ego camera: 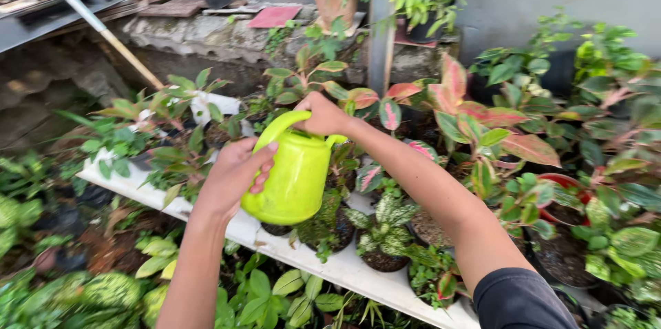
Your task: The person waters numerous potted plants on shelves and the floor using a green watering can. They refill the watering can from a bucket using a plastic cup multiple times during the task.
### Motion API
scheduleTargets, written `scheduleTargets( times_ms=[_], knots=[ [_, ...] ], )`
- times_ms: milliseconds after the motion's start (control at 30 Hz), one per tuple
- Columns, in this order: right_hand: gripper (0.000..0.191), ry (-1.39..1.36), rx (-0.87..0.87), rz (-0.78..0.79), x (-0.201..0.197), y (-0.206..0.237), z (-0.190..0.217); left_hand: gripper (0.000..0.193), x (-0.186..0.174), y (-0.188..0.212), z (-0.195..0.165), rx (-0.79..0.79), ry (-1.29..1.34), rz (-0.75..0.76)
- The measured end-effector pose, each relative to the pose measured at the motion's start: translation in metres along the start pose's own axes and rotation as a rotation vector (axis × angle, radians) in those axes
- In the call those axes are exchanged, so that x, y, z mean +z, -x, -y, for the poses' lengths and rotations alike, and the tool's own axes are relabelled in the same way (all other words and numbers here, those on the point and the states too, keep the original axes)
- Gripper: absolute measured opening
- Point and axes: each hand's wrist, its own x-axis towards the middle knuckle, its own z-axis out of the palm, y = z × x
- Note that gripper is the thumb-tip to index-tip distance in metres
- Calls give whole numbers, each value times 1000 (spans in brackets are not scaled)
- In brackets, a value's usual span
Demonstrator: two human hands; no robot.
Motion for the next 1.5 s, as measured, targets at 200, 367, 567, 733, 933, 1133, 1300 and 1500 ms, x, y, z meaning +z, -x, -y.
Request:
scheduleTargets(
  times_ms=[200,367,567,733,933,1133,1300,1500],
  knots=[
    [14,158,209,-176,-106,71,55,16,106,-75,-7,89,50,249],
    [15,409,266,-304,-176,150,94,19,217,-101,-17,128,125,469],
    [17,585,501,-390,-239,246,131,19,341,-92,-24,142,214,693],
    [18,513,717,-439,-271,305,130,17,404,-68,-29,91,285,736],
    [17,468,433,-264,-282,338,77,18,400,-12,-27,51,286,609],
    [42,299,44,5,-210,322,11,17,370,113,24,51,152,110],
    [32,144,-422,-26,-94,319,6,13,400,206,109,349,-69,-521],
    [38,-26,-110,-122,57,382,19,12,433,275,224,452,-270,-1119]
  ],
)
